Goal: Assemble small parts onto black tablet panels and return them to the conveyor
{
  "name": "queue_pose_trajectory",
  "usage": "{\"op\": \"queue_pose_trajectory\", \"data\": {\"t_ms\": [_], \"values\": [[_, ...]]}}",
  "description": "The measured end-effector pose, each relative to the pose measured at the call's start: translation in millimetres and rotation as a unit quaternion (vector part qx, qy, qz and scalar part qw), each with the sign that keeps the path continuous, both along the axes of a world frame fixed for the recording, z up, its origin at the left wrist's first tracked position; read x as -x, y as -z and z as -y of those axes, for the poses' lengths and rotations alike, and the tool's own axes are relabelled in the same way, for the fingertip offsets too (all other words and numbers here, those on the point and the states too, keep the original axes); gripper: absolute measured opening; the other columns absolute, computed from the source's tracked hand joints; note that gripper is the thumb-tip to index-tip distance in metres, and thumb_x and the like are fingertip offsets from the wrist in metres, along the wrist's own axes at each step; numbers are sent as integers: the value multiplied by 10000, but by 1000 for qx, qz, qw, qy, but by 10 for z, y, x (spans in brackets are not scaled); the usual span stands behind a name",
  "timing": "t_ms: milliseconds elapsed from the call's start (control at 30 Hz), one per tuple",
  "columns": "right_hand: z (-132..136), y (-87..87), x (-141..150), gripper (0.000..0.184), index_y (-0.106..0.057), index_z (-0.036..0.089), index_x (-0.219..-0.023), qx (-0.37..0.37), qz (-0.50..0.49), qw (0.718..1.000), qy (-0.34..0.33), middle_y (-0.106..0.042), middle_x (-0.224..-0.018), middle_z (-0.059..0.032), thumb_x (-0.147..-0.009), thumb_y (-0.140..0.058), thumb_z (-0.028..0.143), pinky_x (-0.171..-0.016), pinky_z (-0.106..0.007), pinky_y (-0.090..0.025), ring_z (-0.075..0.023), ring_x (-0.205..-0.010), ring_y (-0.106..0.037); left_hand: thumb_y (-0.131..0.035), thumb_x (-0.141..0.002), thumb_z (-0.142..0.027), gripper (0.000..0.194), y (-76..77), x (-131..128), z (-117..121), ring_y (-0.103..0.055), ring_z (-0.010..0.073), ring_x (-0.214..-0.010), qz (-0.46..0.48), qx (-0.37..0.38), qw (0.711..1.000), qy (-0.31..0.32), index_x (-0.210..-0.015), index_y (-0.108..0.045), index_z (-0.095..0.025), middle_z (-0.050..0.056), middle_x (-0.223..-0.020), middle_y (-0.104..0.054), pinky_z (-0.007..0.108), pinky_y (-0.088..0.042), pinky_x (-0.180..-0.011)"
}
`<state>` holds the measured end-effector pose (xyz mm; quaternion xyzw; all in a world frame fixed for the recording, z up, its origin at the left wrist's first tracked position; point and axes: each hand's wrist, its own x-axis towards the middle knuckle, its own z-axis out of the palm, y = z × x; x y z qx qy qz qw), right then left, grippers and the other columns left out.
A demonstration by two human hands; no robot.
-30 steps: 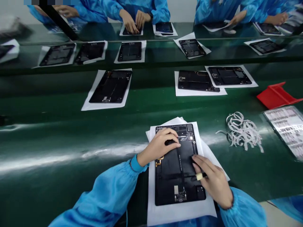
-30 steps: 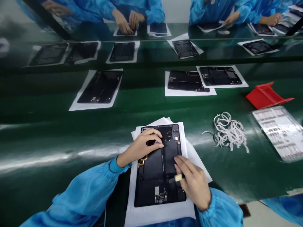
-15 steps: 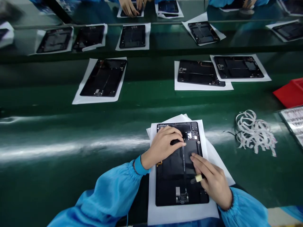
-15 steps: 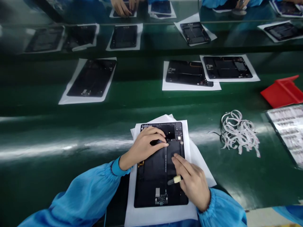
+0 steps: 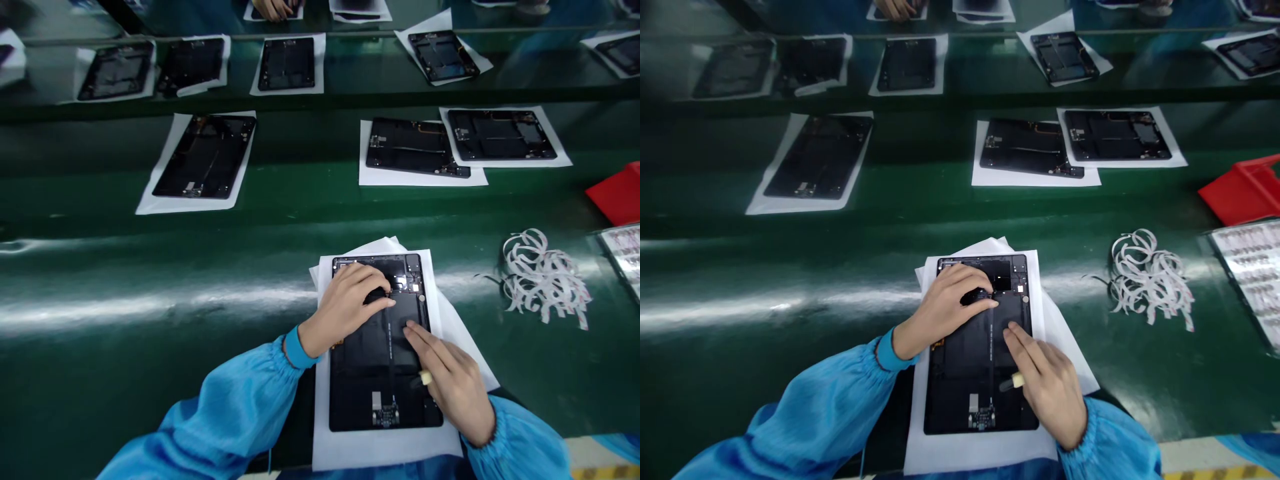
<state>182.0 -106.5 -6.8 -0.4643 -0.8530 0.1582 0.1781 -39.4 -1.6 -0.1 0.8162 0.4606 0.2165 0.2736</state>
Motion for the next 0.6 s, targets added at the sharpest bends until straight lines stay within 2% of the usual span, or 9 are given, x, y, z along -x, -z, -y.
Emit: {"op": "queue_pose_trajectory", "data": {"t_ms": [67,100,167,233,300,367,467,600], "values": [[54,-86,3,656,-274,173,-1507,-18,44,999,-6,-548,-1385,-76,-878,-314,-7,-919,-406,-482,-236,-1068,-617,-666,-862,-342,220,1,-11,18,-592,229,-952,-12,-15,1000,2,-1009,-599,-194,45,-1016,-676,386,-435,-855],[82,-125,7,644,-286,170,-1503,-28,60,998,-22,-539,-1395,-60,-883,-314,-2,-1008,-441,-412,-249,-1138,-577,-655,-870,-343,248,-3,-14,30,-590,234,-971,-11,-26,1000,3,-1048,-576,-189,55,-1041,-667,390,-438,-864],[114,-178,28,613,-360,162,-1468,-45,78,994,-66,-531,-1404,-24,-881,-318,-8,-1150,-503,-196,-261,-1307,-433,-622,-895,-330,244,-26,2,66,-585,229,-1002,14,-49,999,-9,-1078,-545,-188,66,-1070,-650,383,-440,-893],[81,-195,64,597,-430,143,-1421,-53,90,989,-106,-528,-1408,-8,-859,-321,-26,-1182,-540,-15,-264,-1410,-276,-586,-920,-287,157,-62,69,145,-585,209,-1002,51,-67,995,-55,-1037,-538,-194,58,-1036,-641,356,-442,-901],[-30,-185,110,634,-448,114,-1400,-50,106,987,-114,-511,-1425,-13,-805,-316,-64,-1169,-576,63,-276,-1447,-169,-555,-931,-247,56,-88,198,295,-582,201,-986,57,-67,989,-119,-962,-540,-202,49,-991,-626,339,-447,-884],[-193,-168,159,678,-435,99,-1400,-37,112,988,-102,-502,-1434,-25,-758,-322,-84,-1151,-619,74,-296,-1455,-124,-535,-932,-247,39,-77,367,532,-569,218,-1004,20,-46,983,-175,-923,-544,-210,57,-1009,-605,358,-446,-881],[-425,-153,221,695,-431,133,-1396,-7,77,995,-61,-579,-1357,-40,-742,-342,-83,-1132,-684,-4,-303,-1443,-175,-488,-940,-310,124,9,594,997,-532,272,-1075,-58,3,968,-245,-988,-559,-220,93,-1112,-569,438,-430,-907],[-517,-132,254,671,-402,186,-1414,10,30,999,-38,-635,-1277,-57,-794,-344,-62,-1120,-708,-73,-284,-1436,-223,-464,-929,-378,220,128,653,1516,-468,344,-1157,-131,44,943,-302,-1037,-577,-223,139,-1232,-511,538,-407,-911]]}}
